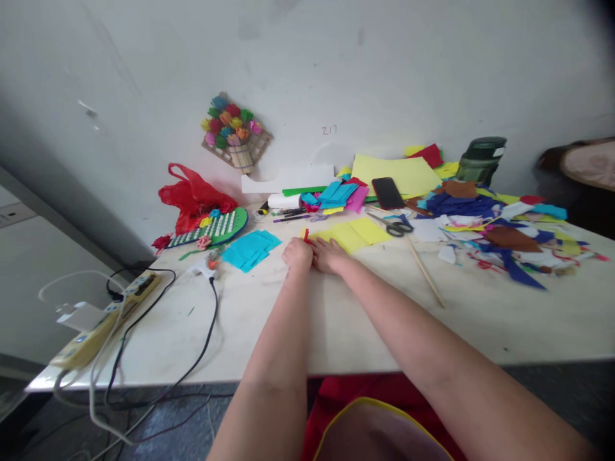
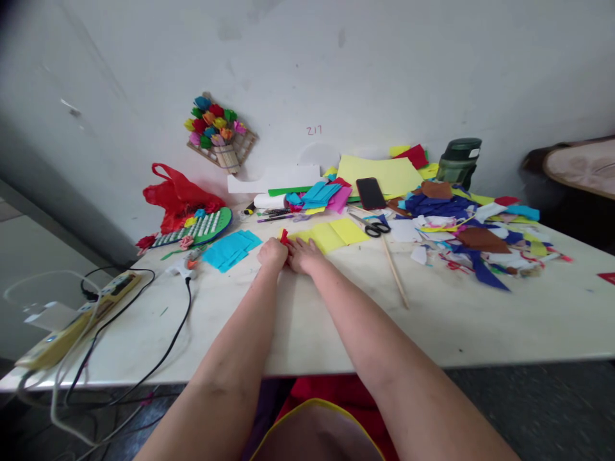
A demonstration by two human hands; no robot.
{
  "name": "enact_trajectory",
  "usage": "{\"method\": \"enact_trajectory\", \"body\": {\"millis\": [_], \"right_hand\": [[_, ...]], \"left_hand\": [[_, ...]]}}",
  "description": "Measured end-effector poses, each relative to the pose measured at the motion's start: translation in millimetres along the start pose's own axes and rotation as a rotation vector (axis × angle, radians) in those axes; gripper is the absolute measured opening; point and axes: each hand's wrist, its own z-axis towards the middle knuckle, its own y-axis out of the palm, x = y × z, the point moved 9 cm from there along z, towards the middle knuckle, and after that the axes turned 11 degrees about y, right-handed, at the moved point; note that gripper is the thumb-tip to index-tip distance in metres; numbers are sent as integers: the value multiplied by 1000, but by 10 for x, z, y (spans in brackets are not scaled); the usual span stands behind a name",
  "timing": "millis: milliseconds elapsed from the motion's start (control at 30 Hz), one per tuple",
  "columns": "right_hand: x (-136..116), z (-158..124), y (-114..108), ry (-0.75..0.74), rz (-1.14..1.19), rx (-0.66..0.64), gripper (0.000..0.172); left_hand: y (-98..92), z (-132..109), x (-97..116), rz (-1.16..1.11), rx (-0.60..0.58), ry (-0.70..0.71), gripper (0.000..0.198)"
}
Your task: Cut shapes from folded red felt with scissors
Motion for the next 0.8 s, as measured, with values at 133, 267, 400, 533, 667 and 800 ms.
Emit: {"method": "enact_trajectory", "body": {"millis": [133,267,400,533,667,800], "right_hand": [[3,-31,-23,7,19,5,58],[5,-59,-34,26,23,-11,58],[5,-85,-47,36,40,-17,60],[23,-84,-48,48,45,-5,61],[29,-76,-42,46,37,3,60],[35,-83,-51,49,45,10,59]], "left_hand": [[22,-1,-3,20,8,8,31],[25,-2,-18,30,21,-6,32],[5,-18,-19,26,40,-7,35],[7,-30,-13,20,32,6,34],[5,-27,18,26,54,49,31],[-19,-29,85,45,89,109,28]]}}
